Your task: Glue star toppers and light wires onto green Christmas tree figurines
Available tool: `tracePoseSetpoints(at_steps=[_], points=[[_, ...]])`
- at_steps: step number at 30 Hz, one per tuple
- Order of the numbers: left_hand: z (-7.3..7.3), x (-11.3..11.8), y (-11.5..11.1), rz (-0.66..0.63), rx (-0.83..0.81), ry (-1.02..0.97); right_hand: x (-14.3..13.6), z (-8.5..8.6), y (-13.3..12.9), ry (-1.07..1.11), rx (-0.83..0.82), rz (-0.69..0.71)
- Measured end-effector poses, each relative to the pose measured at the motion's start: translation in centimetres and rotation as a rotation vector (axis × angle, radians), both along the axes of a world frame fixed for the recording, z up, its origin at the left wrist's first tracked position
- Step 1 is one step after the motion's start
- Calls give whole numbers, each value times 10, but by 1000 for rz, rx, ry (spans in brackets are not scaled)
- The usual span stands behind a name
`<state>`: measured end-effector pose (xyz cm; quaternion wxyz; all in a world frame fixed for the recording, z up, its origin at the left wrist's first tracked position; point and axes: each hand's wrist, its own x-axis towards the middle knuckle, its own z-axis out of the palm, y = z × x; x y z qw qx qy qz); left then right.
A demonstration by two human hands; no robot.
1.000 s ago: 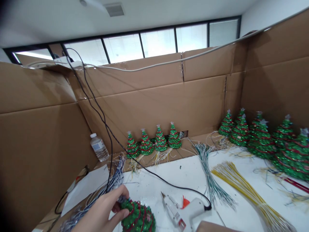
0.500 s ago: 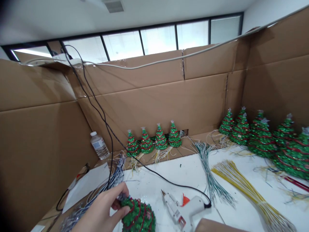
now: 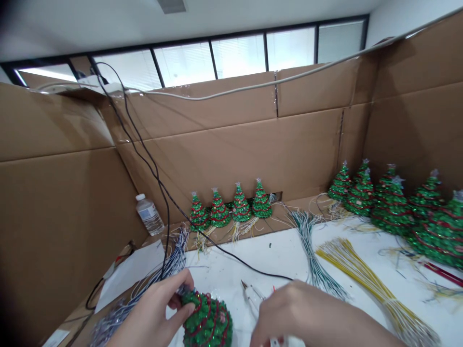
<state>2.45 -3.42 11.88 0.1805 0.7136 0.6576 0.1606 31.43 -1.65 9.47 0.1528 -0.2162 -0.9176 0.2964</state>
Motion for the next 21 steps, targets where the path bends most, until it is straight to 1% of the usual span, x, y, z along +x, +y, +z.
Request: tracePoseSetpoints(at_steps=[3,5,7,10,13,17,21], points=[[0,1,0,2,-5,-2,-2,-6,22,-74,39,-204],[0,1,0,-4,-7,1,-2,-19,36,-208,92,-338],[1,3,0,-7,-5,11,0,-36,46,-298,134,-409],[4,6,0,-12,-5,33,3,-64,52,-340,137,-397],[6,8,0,-16,1,45,6,-84,50,-360,120,-356],[8,9,-1,-19,9,49,7,-100,44,-354,105,-334],[9,9,-1,-22,25,79,5,-110,40,-305,132,-351]])
